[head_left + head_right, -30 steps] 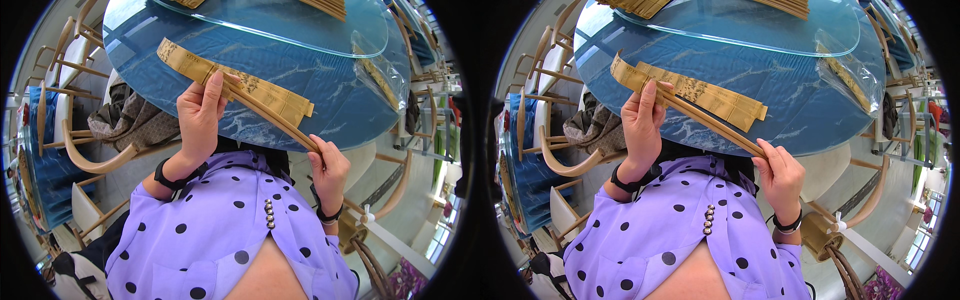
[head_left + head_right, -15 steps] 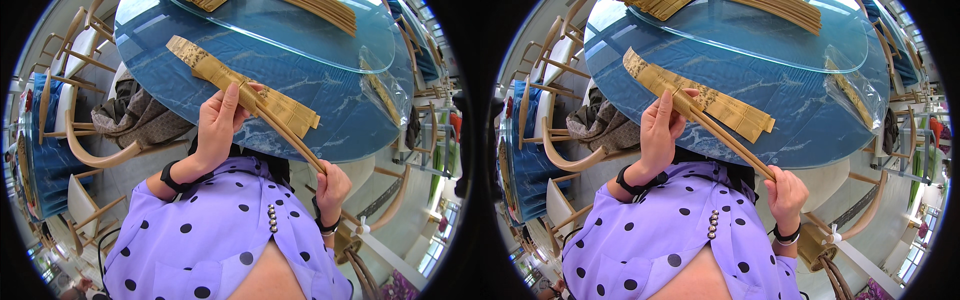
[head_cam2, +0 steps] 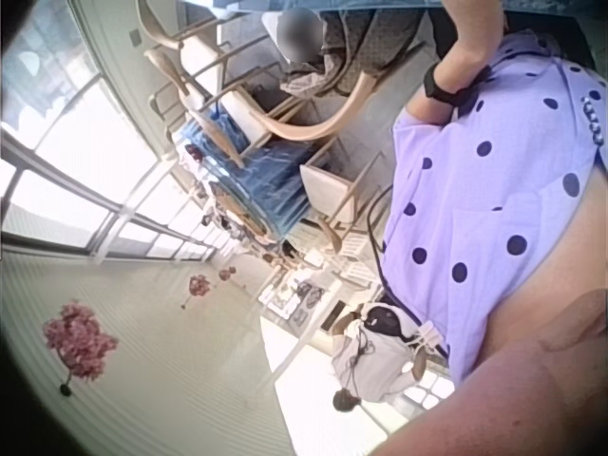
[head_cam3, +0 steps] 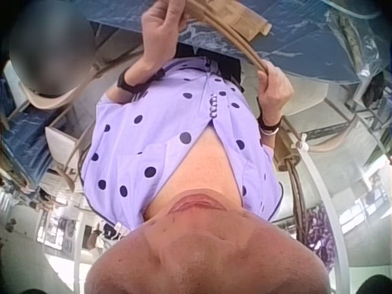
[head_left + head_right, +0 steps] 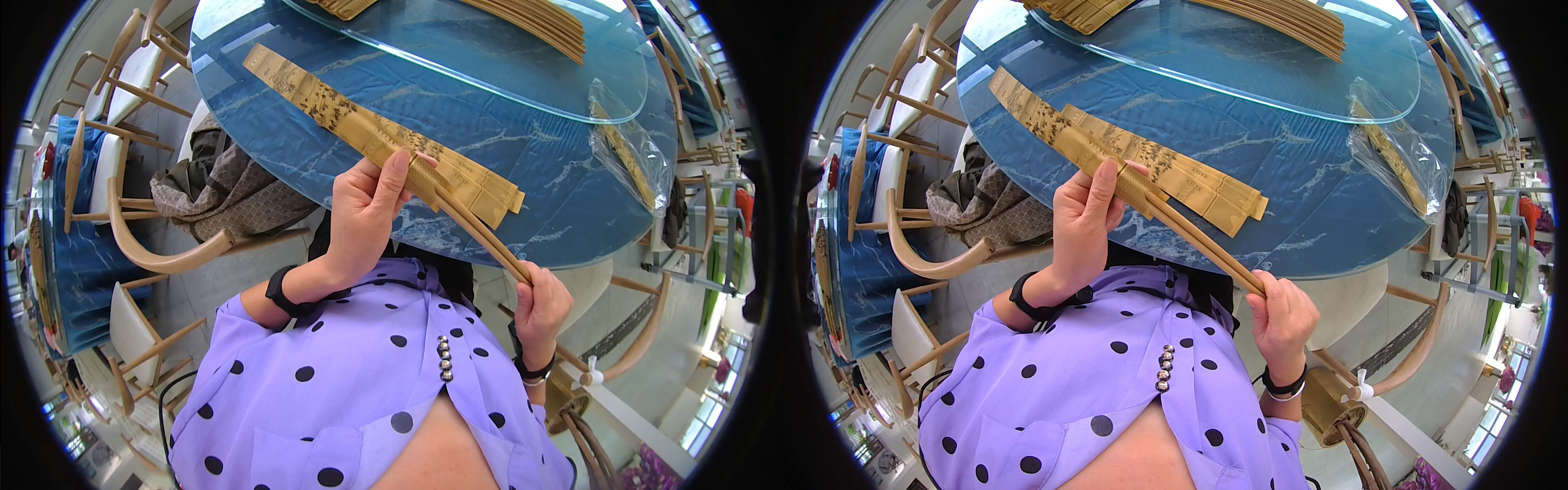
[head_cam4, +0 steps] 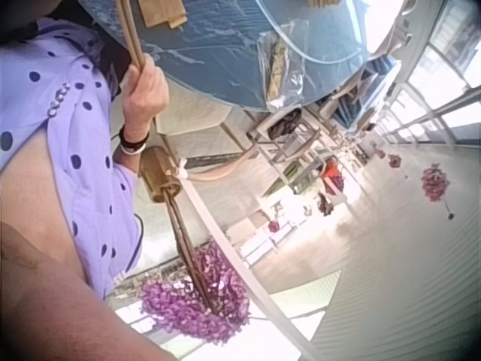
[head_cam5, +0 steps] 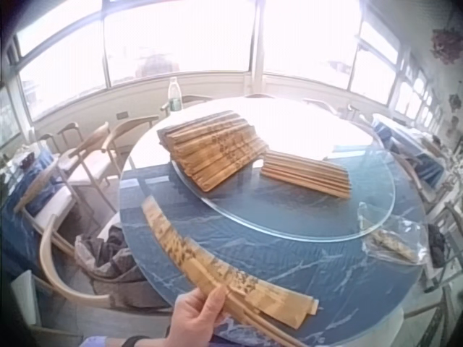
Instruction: The person repeatedly picks up flat bamboo strips and thin bamboo rods from a glass table, inserts the rods into slots on the strips, and places the assembled units back on the table. The process is repeated multiple times with different strips and rods.
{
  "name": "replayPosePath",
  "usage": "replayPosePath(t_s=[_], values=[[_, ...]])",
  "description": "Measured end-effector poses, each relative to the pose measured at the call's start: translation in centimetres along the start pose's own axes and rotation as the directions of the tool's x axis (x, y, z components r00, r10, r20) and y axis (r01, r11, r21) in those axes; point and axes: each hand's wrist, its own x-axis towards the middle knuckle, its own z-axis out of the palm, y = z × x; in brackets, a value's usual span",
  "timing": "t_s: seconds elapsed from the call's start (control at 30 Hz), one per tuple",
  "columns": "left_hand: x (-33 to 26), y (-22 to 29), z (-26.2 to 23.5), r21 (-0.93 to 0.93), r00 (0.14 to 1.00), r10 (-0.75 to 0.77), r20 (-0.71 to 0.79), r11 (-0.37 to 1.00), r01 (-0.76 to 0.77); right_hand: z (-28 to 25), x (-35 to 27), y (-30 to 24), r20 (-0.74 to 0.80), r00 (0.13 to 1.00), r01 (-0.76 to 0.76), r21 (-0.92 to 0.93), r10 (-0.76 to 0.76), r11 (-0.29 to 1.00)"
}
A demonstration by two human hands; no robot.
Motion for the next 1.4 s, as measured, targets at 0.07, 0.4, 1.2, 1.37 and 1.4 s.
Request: replayPosePath(t_s=[0.07,0.4,1.2,1.37,1.4], values=[[-0.2,-0.5,0.2,-0.011,1.000,-0.008,-0.014,1.000,0.007,0.3,0.2,0.1,0.004,1.000,0.004,0.003,-0.004,1.000],[0.0,-0.1,-0.6,0.002,1.000,-0.005,0.018,1.000,0.005,0.2,0.4,-0.2,-0.001,1.000,0.017,-0.010,-0.017,1.000],[0.2,0.3,-0.8,-0.078,0.987,0.032,-0.161,0.996,-0.045,0.7,1.8,-0.3,-0.019,0.977,-0.211,0.111,0.214,0.971],[0.7,0.0,-1.1,-0.073,0.987,0.073,-0.143,0.994,-0.084,0.7,2.1,0.0,-0.012,0.988,-0.155,0.090,0.157,0.984],[0.8,0.0,-1.2,-0.059,0.985,0.089,-0.147,0.993,-0.098,0.9,2.4,0.0,-0.015,0.989,-0.145,0.100,0.147,0.984]])
